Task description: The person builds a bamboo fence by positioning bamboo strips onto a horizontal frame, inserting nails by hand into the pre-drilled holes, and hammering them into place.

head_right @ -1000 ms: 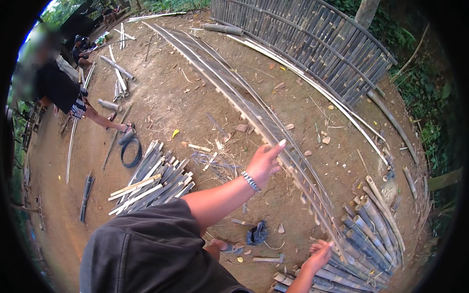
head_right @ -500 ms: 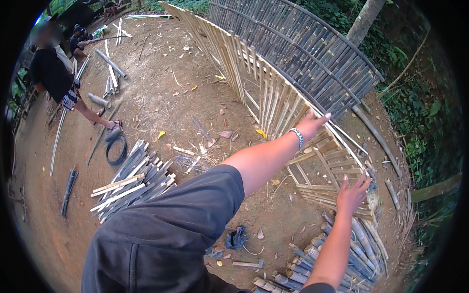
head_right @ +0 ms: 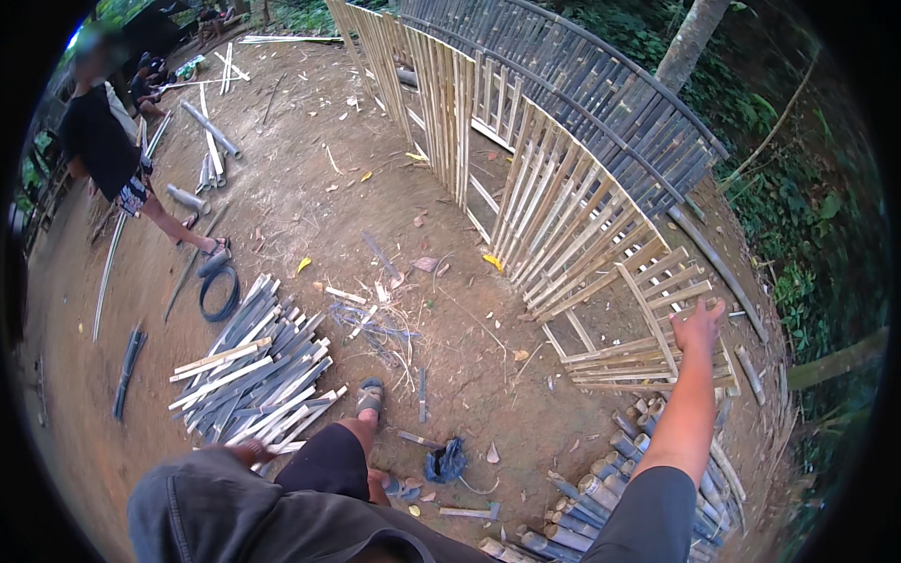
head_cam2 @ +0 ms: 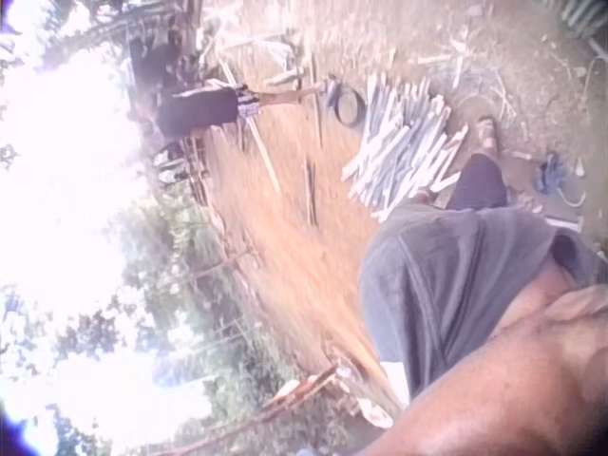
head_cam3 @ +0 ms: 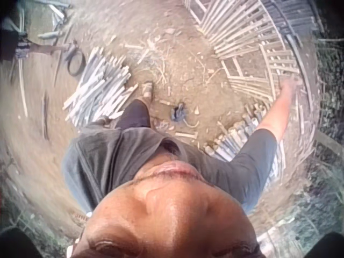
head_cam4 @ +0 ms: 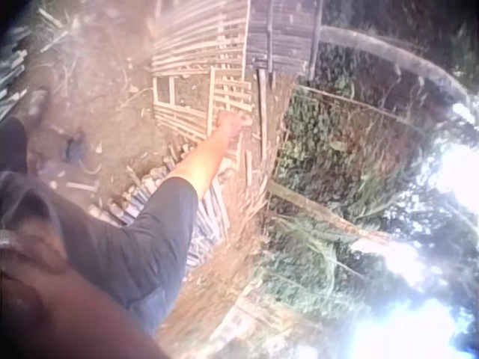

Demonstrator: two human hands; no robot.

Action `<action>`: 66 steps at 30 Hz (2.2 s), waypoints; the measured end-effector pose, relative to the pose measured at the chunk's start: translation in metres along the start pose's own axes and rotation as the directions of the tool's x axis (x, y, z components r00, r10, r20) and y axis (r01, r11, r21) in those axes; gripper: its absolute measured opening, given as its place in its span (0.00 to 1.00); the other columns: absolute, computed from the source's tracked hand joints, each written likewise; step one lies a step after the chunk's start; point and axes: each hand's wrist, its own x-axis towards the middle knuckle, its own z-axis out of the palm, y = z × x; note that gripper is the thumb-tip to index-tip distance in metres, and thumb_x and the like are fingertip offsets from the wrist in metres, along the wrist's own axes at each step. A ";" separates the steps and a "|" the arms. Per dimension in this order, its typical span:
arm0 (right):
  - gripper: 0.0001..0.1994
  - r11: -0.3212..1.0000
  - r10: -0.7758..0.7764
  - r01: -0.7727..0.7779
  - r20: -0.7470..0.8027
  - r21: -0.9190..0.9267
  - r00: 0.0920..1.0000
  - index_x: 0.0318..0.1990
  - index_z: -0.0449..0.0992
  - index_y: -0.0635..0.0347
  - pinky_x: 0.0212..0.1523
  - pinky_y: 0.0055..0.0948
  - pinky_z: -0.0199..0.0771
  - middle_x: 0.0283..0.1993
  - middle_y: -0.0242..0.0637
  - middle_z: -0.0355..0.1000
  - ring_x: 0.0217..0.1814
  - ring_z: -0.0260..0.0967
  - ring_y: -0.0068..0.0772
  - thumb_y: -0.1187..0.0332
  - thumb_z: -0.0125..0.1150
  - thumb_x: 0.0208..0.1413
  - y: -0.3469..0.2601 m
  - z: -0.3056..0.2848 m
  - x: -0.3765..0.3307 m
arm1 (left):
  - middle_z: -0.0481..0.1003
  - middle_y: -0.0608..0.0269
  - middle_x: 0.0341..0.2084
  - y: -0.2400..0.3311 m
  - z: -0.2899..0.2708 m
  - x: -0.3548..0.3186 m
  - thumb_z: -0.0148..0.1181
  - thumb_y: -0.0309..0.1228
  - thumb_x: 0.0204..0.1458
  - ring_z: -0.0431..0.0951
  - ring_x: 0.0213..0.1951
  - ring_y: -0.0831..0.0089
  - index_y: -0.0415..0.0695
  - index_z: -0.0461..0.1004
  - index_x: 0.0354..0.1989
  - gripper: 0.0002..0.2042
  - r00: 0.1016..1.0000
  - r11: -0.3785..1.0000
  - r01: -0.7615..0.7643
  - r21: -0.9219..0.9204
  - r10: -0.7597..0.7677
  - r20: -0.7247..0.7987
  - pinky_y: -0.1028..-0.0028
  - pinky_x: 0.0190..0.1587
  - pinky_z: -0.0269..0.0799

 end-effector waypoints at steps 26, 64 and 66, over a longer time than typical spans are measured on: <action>0.42 0.965 0.249 -0.263 0.288 0.010 0.925 0.75 0.60 0.45 0.74 0.44 0.63 0.83 0.49 0.33 0.80 0.52 0.56 0.73 0.69 0.49 -0.018 -0.037 0.037 | 0.76 0.35 0.56 0.163 -0.263 -0.011 0.56 0.58 0.59 0.76 0.59 0.46 0.34 0.75 0.59 0.36 0.800 0.826 -0.557 0.082 0.560 -0.215 0.58 0.62 0.71; 0.36 0.843 0.018 -0.067 0.097 0.533 0.995 0.73 0.65 0.46 0.75 0.43 0.60 0.80 0.44 0.46 0.78 0.55 0.53 0.64 0.70 0.56 0.018 -0.028 0.026 | 0.82 0.50 0.49 0.820 -0.521 -0.431 0.54 0.69 0.55 0.81 0.54 0.53 0.47 0.73 0.64 0.40 -0.084 -0.008 -0.395 0.919 0.996 -0.027 0.55 0.60 0.73; 0.32 0.770 0.236 -0.078 -0.169 0.633 0.957 0.71 0.66 0.50 0.73 0.44 0.62 0.78 0.45 0.52 0.76 0.57 0.53 0.64 0.69 0.59 0.025 -0.004 0.010 | 0.84 0.53 0.43 0.822 -0.518 -0.425 0.54 0.68 0.56 0.84 0.47 0.54 0.50 0.76 0.60 0.37 -0.077 0.050 -0.371 0.927 0.994 -0.084 0.55 0.52 0.78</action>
